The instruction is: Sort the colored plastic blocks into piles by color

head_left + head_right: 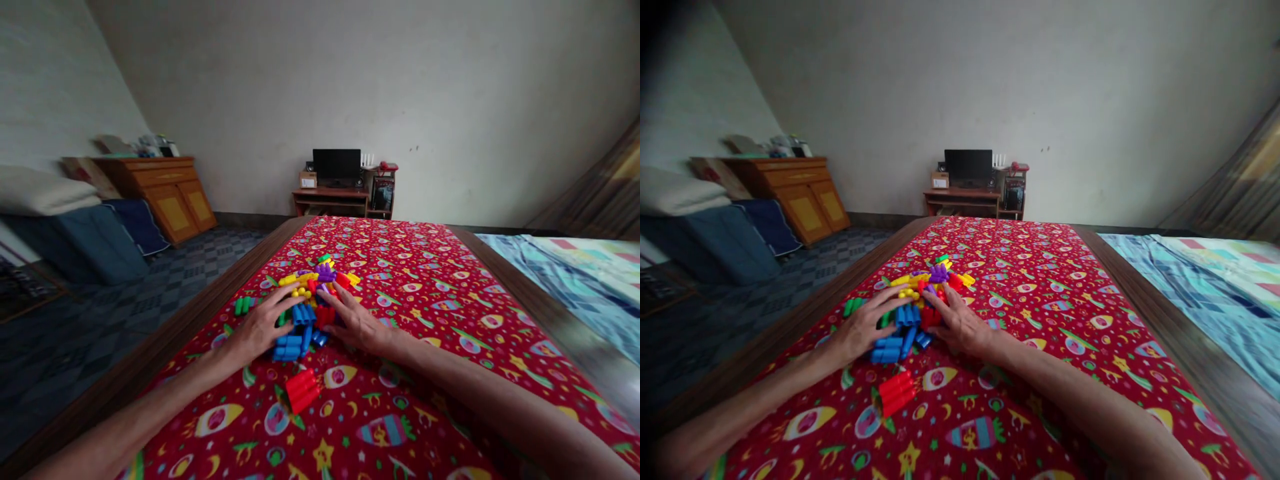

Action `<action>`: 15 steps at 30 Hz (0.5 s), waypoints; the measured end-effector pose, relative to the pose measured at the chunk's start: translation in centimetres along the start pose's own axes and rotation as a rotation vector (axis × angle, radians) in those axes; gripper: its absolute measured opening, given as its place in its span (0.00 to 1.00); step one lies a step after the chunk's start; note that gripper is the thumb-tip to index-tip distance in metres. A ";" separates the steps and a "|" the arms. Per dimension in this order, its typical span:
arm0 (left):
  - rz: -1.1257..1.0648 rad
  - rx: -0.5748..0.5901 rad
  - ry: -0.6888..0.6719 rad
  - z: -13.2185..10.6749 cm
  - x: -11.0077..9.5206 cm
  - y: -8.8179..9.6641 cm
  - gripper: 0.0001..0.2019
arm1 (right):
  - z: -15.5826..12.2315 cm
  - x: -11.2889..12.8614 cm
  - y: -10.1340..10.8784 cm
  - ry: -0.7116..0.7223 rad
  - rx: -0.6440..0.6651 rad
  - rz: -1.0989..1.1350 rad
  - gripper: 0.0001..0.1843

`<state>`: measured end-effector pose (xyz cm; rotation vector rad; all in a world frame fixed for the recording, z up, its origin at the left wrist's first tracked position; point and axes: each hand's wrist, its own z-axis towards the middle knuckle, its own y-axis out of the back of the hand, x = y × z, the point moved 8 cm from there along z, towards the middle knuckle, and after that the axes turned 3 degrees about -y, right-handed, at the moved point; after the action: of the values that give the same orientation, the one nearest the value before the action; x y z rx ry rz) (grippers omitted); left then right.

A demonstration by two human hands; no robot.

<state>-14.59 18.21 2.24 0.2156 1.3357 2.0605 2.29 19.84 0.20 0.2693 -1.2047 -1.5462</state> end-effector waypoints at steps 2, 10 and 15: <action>0.035 -0.080 0.062 0.8 1.6 1.4 0.22 | 1.1 -0.7 1.1 0.009 -0.072 -0.014 0.36; -0.173 0.107 0.327 2.7 7.4 -2.7 0.40 | 5.1 -7.0 1.0 -0.549 -0.127 -0.051 0.29; -0.405 -0.065 0.223 6.3 4.8 -2.0 0.46 | 6.7 -4.4 0.1 -0.454 -0.112 0.355 0.30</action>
<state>-14.40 26.37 2.47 -0.3009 1.3115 1.8139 -0.79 27.13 1.53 -0.3735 -1.4162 -1.3890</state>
